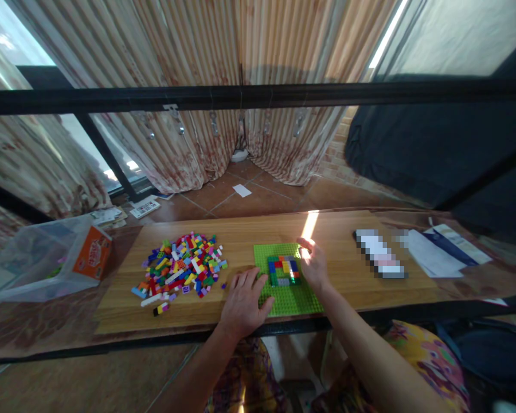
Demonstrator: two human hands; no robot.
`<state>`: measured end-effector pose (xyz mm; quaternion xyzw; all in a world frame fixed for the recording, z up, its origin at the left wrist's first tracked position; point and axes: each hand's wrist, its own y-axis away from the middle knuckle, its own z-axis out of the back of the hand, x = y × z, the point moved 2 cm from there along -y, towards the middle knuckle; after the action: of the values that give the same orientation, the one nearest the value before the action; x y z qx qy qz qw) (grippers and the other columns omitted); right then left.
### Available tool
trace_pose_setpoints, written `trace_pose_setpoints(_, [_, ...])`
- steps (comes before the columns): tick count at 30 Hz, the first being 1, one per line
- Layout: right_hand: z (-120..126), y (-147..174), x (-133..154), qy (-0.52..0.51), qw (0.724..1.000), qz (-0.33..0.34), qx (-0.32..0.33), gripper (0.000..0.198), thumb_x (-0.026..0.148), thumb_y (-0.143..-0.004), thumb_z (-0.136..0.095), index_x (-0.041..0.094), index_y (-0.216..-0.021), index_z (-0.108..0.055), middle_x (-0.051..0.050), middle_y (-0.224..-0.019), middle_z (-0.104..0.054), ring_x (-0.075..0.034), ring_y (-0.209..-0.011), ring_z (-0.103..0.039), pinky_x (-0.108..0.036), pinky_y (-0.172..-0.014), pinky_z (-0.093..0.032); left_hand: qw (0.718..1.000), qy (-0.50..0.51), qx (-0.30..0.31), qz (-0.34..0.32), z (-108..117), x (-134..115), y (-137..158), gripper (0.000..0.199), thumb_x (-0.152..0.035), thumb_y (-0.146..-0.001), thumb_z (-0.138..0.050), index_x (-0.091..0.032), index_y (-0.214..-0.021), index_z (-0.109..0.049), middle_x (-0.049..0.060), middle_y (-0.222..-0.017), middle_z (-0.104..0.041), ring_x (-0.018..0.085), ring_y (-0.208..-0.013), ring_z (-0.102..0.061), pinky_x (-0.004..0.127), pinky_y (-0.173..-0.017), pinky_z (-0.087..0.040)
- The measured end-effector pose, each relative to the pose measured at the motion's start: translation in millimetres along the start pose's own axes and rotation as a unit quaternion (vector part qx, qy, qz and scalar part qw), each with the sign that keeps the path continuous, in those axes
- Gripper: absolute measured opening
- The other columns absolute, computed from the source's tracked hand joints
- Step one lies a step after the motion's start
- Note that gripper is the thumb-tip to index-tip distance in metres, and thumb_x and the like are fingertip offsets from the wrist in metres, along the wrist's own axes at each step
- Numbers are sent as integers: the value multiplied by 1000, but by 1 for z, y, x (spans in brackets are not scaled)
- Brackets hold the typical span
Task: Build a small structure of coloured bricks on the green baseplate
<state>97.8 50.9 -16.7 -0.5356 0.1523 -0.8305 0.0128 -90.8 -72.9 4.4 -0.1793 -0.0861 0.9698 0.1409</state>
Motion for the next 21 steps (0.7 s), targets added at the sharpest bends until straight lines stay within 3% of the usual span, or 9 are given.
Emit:
trace_pose_setpoints(7, [8, 31, -4, 103, 991, 74, 42, 40, 21, -73, -49, 16, -109, -65, -12, -112, -63, -25, -104, -57, -43, -91, -47, 1000, 2, -5, 2, -1, -1, -1, 43, -43, -88, -51, -23, -126, -53, 10, -135, -49, 29, -119, -45, 48, -102, -34])
trace_pose_setpoints(12, [6, 27, -1, 112, 989, 67, 64, 38, 21, -75, -47, 16, -108, -65, -12, -106, -64, -23, -93, -58, -38, -79, -50, 1000, 5, 3, 13, -2, -1, -1, 43, -43, -88, -51, -23, -126, -53, 10, -134, -50, 29, -120, -45, 48, -103, -33])
trace_pose_setpoints(21, [5, 25, 6, 84, 993, 32, 76, 43, 16, -71, -46, 15, -110, -64, -11, -105, -65, -21, -88, -63, -36, -76, -52, 1000, 9, 1, 15, -1, -2, -1, 44, -44, -87, -52, -23, -126, -53, 10, -134, -49, 28, -122, -44, 47, -104, -32])
